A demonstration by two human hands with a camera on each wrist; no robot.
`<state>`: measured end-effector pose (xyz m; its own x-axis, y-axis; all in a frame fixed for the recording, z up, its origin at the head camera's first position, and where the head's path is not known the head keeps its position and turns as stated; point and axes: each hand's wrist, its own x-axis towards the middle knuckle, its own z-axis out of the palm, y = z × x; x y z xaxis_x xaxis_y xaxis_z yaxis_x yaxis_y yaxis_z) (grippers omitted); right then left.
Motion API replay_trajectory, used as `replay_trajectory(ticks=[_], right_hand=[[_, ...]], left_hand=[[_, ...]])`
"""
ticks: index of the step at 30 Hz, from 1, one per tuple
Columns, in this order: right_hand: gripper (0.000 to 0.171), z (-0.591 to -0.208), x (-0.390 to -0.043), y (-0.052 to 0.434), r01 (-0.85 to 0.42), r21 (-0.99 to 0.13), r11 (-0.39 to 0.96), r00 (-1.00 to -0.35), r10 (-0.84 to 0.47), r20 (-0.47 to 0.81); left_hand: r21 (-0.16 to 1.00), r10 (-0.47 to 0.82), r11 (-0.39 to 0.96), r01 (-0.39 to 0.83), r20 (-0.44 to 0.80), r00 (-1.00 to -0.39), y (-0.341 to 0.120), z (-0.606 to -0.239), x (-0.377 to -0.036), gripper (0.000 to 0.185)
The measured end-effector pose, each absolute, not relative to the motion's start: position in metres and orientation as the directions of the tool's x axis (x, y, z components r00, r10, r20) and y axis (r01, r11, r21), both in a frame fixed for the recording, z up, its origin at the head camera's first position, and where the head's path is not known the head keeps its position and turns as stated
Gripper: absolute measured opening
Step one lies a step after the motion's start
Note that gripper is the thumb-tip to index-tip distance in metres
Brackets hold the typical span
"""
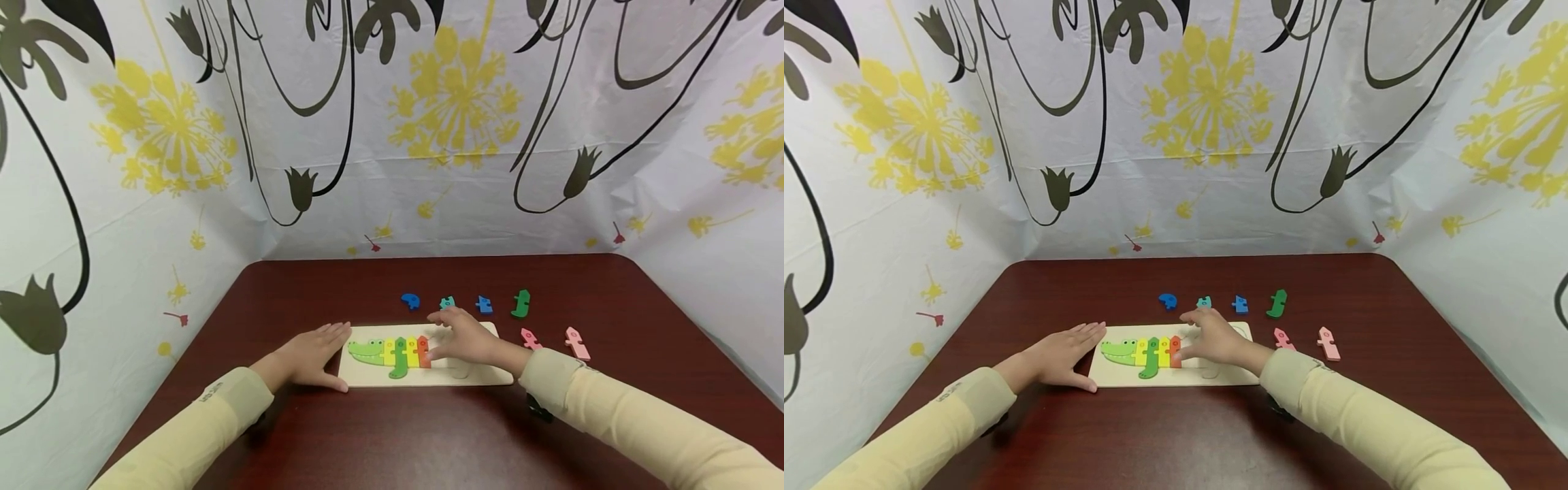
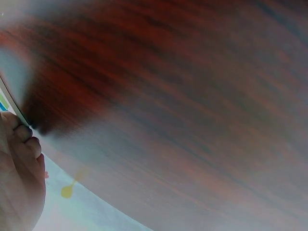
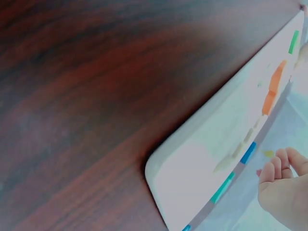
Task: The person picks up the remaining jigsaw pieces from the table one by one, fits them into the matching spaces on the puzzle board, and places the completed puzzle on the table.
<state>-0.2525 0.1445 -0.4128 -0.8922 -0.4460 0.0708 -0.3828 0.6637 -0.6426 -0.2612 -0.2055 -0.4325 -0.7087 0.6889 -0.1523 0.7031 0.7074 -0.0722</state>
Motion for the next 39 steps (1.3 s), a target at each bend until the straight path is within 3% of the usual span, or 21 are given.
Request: replay_trajectory(ticks=[14, 39], right_hand=[[0.075, -0.397, -0.254, 0.176, -0.445, -0.68, 0.583, -0.868, -0.469, 0.165], [0.076, -0.382, -0.253, 0.238, -0.407, -0.669, 0.622, -0.909, -0.349, 0.228]], left_hand=[[-0.086, 0.691, 0.703, 0.706, -0.157, -0.706, -0.205, -0.429, -0.261, 0.116], [-0.067, 0.698, 0.7, 0.711, -0.15, -0.701, -0.206, -0.431, -0.261, 0.115]])
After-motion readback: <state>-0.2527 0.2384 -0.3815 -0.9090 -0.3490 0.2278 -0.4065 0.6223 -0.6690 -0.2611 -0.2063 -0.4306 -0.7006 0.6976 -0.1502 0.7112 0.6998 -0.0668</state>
